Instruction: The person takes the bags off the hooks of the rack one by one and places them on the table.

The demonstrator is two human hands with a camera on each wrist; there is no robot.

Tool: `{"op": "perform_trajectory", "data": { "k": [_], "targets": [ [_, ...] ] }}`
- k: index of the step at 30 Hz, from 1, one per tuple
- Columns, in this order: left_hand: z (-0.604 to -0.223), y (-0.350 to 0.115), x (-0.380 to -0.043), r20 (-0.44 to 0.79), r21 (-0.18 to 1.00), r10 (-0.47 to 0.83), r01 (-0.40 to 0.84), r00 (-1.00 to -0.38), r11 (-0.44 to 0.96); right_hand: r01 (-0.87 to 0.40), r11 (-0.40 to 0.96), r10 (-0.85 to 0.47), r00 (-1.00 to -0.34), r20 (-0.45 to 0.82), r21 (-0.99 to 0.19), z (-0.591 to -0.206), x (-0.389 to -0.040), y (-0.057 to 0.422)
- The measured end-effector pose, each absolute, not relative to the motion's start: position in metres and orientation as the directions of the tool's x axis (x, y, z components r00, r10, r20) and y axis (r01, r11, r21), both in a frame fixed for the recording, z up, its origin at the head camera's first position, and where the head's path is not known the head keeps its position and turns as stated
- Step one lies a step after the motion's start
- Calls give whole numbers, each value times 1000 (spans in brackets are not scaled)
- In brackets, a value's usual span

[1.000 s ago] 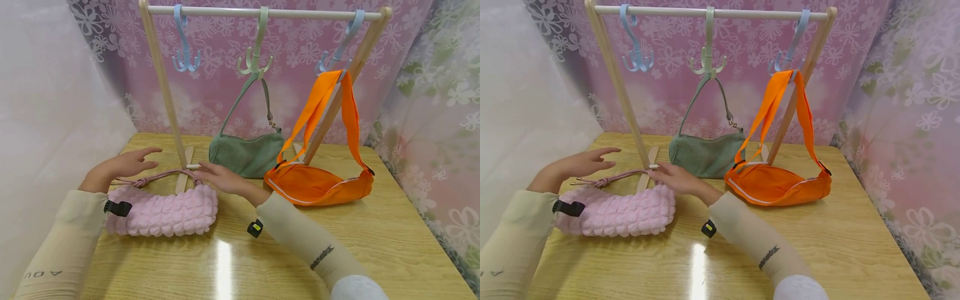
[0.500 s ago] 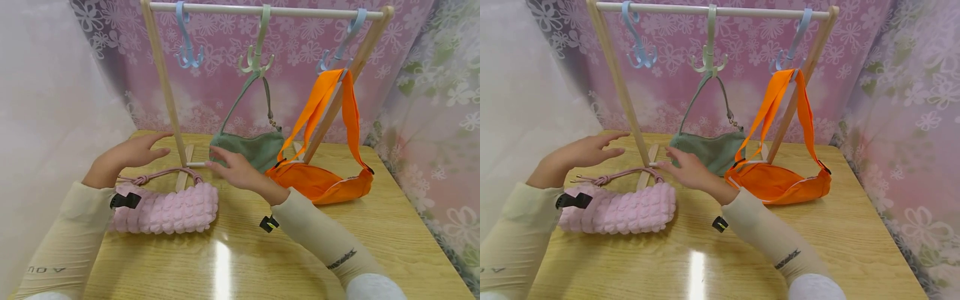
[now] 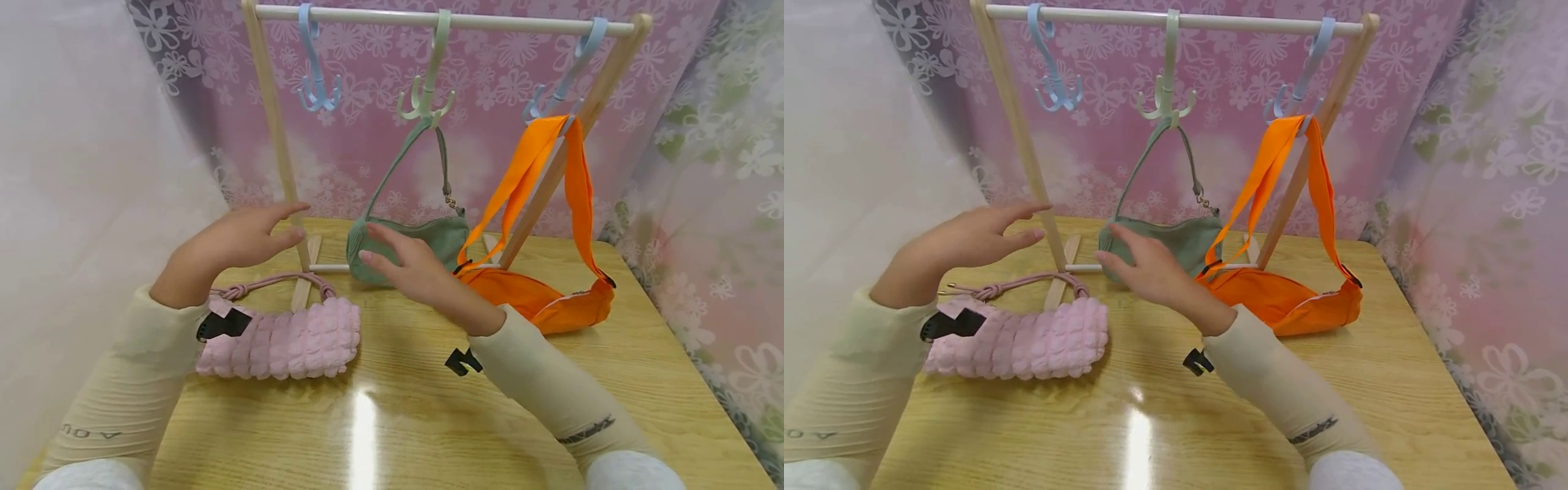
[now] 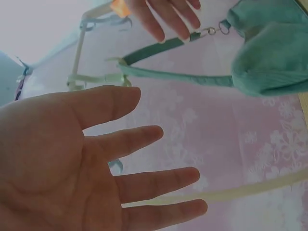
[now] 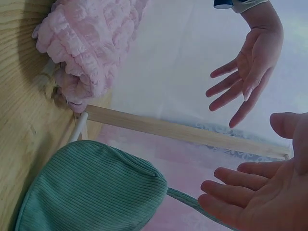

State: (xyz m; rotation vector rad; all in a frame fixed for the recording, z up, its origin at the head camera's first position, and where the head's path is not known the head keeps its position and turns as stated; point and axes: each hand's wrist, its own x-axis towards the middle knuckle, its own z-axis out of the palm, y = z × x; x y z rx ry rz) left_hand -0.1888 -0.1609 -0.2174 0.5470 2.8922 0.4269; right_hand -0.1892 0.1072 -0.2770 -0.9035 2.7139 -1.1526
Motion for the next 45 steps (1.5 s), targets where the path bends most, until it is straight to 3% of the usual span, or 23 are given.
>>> {"op": "perform_trajectory", "data": {
  "k": [5, 13, 23, 28, 35, 45],
  "targets": [
    [-215, -153, -183, -87, 281, 401, 363, -912, 888, -490, 583, -516, -839, 171, -648, -270, -186, 114],
    [-211, -142, -178, -26, 344, 397, 365, -917, 865, -470, 639, -463, -867, 184, -609, -260, -188, 127],
    [-199, -116, -182, 202, 413, 431, 476, -879, 777, -447, 656, -415, -887, 205, -608, -248, -194, 140],
    [-188, -97, -186, 271, 355, 414, 490, -869, 796, -438, 634, -386, -893, 230, -637, -242, -198, 144],
    [-181, -69, -203, 407, 287, 424, 554, -809, 781, -381, 615, -332, -919, 212, -691, -236, -207, 151],
    [-165, -49, -224, 494, 242, 408, 573, -767, 783, -348, 558, -299, -931, 209, -753, -227, -227, 158]
  ]
}}
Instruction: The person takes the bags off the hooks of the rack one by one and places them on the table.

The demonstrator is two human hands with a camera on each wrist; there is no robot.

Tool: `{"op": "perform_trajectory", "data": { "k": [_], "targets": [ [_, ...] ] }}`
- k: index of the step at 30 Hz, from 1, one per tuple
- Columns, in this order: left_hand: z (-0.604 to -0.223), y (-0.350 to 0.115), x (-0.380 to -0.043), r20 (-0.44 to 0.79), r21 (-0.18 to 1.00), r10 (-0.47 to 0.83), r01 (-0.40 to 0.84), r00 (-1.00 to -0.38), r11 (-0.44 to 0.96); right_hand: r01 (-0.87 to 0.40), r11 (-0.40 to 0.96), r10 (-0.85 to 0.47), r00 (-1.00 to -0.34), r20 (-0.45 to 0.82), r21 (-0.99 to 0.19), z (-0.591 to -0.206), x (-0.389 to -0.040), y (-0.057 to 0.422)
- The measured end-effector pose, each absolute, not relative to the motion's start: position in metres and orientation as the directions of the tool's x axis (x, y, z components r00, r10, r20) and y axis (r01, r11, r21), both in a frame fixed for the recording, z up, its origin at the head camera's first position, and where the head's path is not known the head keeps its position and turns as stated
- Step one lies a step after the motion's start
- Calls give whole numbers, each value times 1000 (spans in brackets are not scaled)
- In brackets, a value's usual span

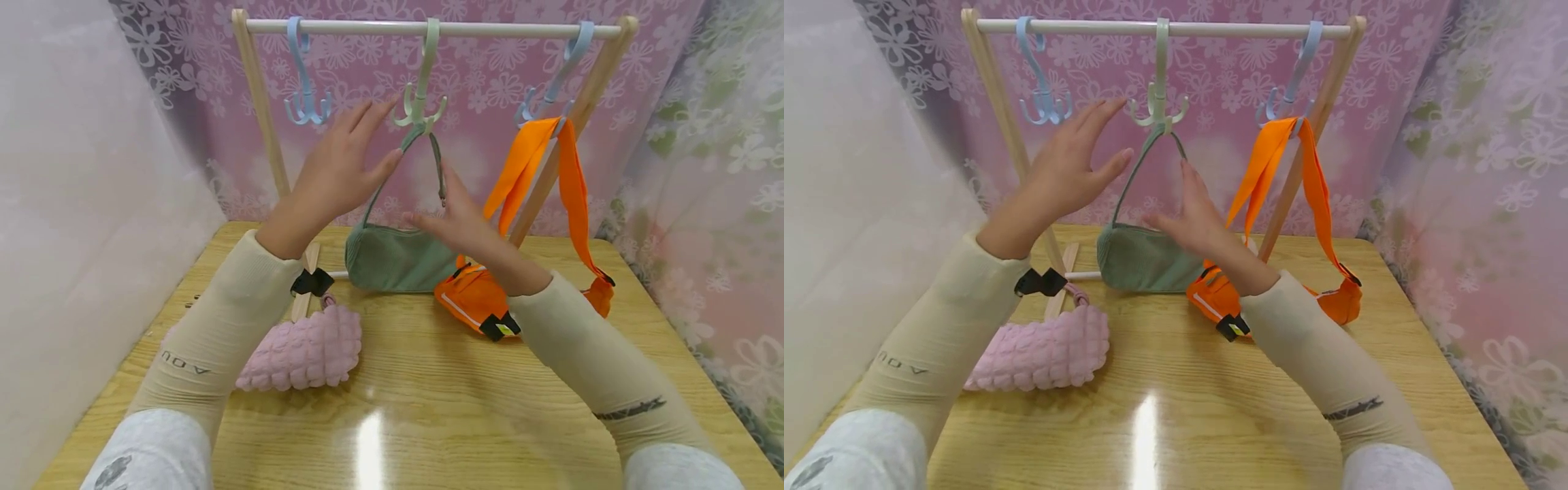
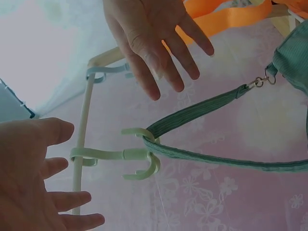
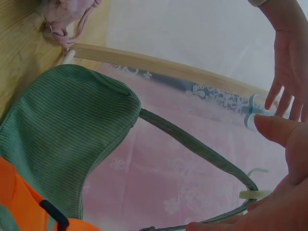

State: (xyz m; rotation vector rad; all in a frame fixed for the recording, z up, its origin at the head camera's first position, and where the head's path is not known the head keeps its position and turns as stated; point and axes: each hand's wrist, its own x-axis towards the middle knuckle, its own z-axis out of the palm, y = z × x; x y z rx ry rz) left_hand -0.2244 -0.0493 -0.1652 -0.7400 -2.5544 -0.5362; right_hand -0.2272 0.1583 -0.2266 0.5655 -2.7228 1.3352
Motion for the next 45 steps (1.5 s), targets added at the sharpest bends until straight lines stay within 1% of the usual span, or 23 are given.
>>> {"op": "perform_trajectory", "data": {
  "k": [3, 8, 10, 13, 15, 20, 23, 27, 33, 37, 41, 45],
  "targets": [
    [-160, -45, -230, 555, 213, 398, 587, -731, 781, -295, 549, -264, -949, 173, -782, -219, -231, 159],
    [-151, -35, -239, 606, 200, 354, 567, -712, 799, -195, 573, -177, -978, 113, -796, -204, -236, 159],
    [-149, -32, -242, 631, 185, 343, 565, -696, 804, -165, 568, -147, -984, 99, -807, -199, -239, 158],
    [-144, -27, -246, 680, 139, 349, 580, -645, 803, -133, 550, -117, -990, 81, -824, -194, -245, 155],
    [-141, -25, -249, 694, 107, 355, 577, -627, 809, -112, 538, -92, -993, 74, -835, -191, -249, 152],
    [-134, -21, -259, 718, 53, 359, 561, -597, 826, -83, 496, -5, -996, 93, -864, -188, -261, 148],
    [-131, -19, -266, 745, 26, 358, 560, -563, 828, -82, 471, 47, -992, 117, -878, -187, -269, 146],
    [-125, -18, -275, 762, 11, 347, 546, -547, 837, -77, 452, 90, -987, 131, -889, -187, -277, 145],
    [-116, -18, -282, 772, -15, 340, 520, -537, 854, -84, 443, 102, -984, 144, -893, -190, -284, 146],
    [-108, -17, -287, 766, -69, 374, 512, -523, 856, -85, 440, 84, -987, 136, -894, -192, -290, 147],
    [-98, -16, -293, 746, -132, 429, 519, -509, 844, -53, 478, 41, -996, 82, -877, -195, -295, 148],
    [-91, -13, -298, 698, -159, 477, 534, -534, 830, -11, 515, 17, -1000, 23, -857, -199, -299, 149]
  ]
}}
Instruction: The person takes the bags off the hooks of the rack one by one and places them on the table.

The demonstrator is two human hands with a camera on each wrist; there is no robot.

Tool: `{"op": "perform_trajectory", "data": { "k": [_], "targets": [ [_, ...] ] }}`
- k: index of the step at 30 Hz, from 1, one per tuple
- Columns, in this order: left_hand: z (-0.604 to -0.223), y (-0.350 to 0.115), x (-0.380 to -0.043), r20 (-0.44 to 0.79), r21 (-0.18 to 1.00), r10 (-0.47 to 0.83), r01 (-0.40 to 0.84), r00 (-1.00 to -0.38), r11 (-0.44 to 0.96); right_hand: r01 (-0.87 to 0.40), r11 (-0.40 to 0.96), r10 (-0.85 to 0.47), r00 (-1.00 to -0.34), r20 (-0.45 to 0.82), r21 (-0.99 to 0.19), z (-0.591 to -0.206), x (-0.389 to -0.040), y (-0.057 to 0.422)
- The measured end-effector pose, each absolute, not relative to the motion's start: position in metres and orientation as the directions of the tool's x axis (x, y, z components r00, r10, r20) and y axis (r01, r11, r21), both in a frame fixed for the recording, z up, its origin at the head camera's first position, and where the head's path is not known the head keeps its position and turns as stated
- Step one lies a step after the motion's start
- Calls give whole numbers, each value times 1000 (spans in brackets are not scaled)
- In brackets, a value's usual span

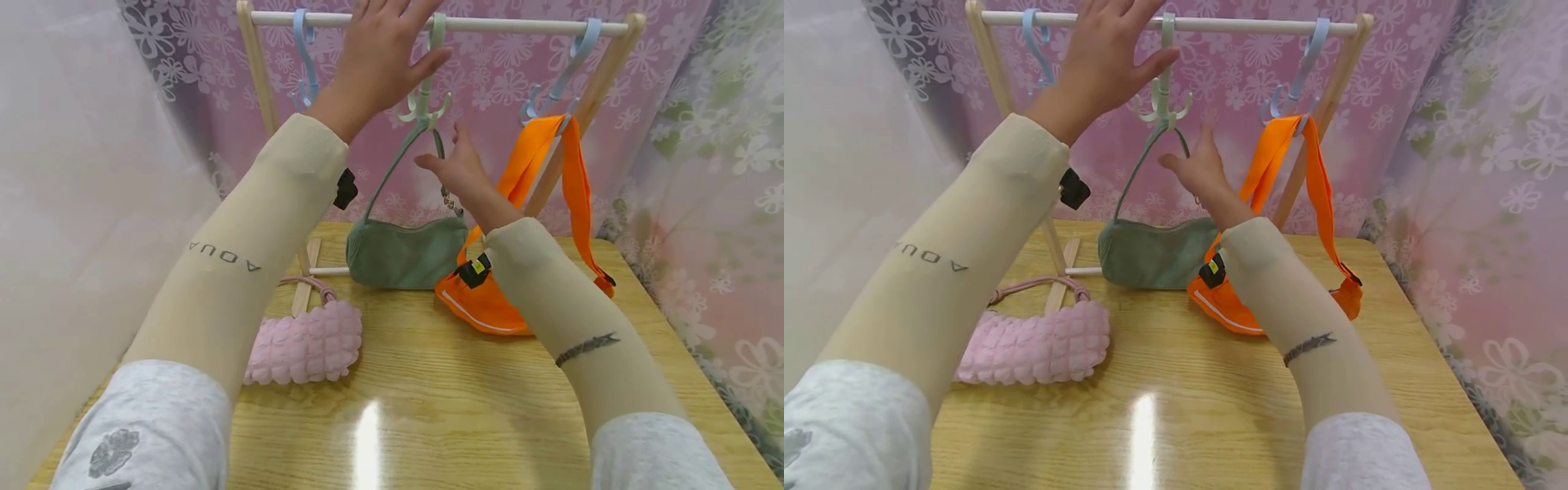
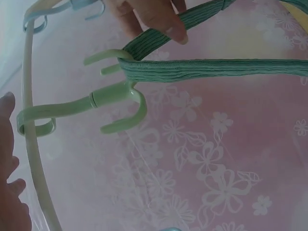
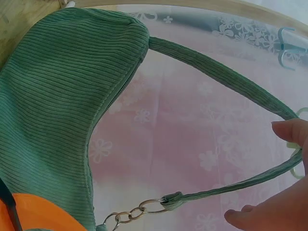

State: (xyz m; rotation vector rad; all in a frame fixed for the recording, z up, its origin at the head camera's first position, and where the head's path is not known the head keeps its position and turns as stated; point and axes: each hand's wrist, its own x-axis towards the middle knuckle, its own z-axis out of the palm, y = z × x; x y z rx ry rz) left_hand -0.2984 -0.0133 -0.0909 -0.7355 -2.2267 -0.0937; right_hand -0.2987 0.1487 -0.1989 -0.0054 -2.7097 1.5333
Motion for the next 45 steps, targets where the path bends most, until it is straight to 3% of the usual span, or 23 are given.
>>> {"op": "perform_trajectory", "data": {
  "k": [13, 24, 36, 45],
  "targets": [
    [-88, -13, -315, 659, -183, 547, 596, -516, 782, -119, 510, -55, -993, 105, -852, -215, -306, 151],
    [-88, -10, -311, 661, -100, 490, 581, -568, 808, -126, 497, 24, -987, 159, -858, -229, -306, 155],
    [-87, -7, -311, 663, -103, 463, 540, -589, 835, -145, 506, 33, -982, 187, -851, -248, -302, 166],
    [-91, -3, -314, 655, -89, 451, 531, -607, 843, -148, 226, 85, -982, 171, -963, -250, -299, 168]
  ]
}}
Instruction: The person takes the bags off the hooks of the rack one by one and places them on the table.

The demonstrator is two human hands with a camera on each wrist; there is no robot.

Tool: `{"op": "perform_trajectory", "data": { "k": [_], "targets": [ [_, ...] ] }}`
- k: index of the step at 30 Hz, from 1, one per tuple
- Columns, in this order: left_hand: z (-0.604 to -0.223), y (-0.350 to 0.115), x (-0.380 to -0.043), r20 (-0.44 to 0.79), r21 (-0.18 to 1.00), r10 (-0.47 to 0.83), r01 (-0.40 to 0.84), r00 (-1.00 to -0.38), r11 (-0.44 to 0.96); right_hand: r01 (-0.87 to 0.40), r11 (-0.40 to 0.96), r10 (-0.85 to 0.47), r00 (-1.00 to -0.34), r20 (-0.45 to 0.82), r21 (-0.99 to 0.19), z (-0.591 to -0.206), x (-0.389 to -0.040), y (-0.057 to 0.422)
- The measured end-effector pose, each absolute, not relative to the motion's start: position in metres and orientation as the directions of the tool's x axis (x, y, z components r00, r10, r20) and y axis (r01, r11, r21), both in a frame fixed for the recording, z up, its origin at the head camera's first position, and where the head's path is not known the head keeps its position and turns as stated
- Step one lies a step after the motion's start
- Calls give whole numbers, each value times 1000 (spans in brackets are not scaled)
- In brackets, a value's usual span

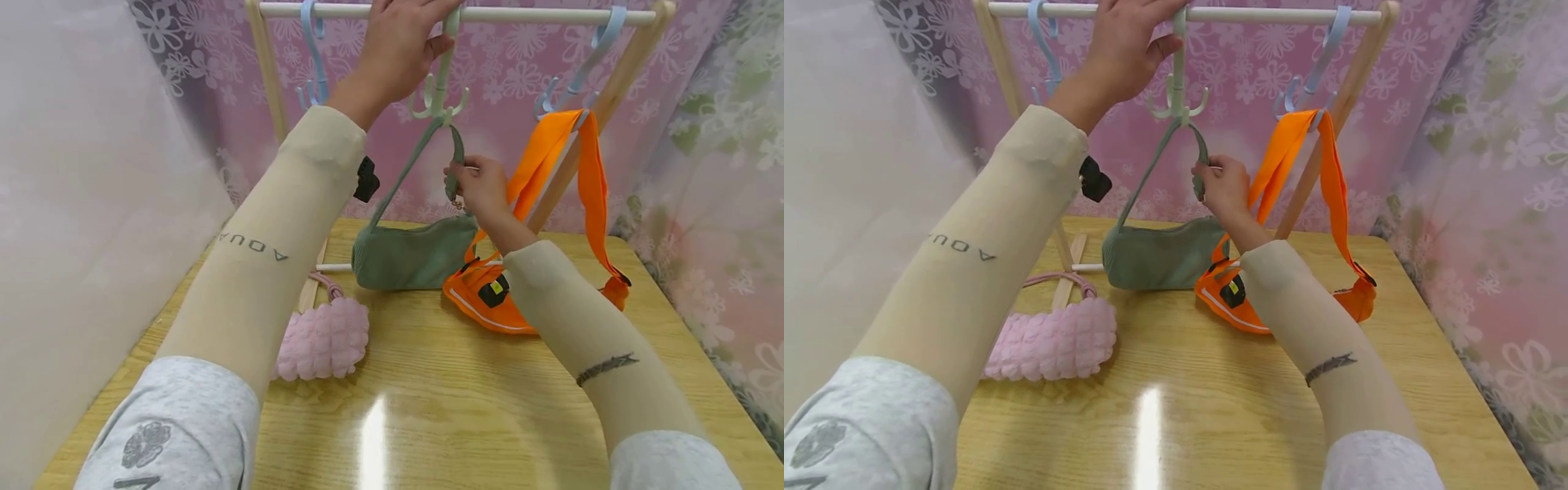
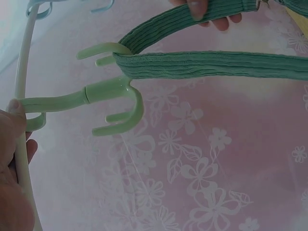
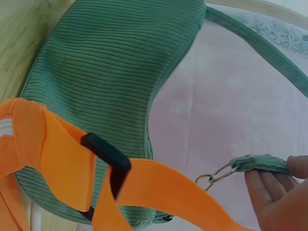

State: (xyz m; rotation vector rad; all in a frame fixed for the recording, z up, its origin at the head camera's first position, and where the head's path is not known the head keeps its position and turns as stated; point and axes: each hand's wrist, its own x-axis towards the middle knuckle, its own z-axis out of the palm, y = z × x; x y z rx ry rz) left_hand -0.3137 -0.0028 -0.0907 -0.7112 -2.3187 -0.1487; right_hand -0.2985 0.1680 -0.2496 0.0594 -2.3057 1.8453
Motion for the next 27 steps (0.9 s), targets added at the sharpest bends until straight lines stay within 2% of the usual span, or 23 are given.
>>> {"op": "perform_trajectory", "data": {
  "k": [7, 11, 27],
  "targets": [
    [-94, -5, -313, 639, -60, 443, 533, -630, 844, -227, 136, 95, -966, 241, -964, -246, -295, 168],
    [-93, -4, -314, 656, -54, 444, 548, -611, 834, -250, 99, 84, -962, 259, -963, -239, -290, 171],
    [-93, -2, -315, 664, -63, 426, 521, -615, 851, -192, -149, 37, -981, 188, -970, -202, -281, 176]
  ]
}}
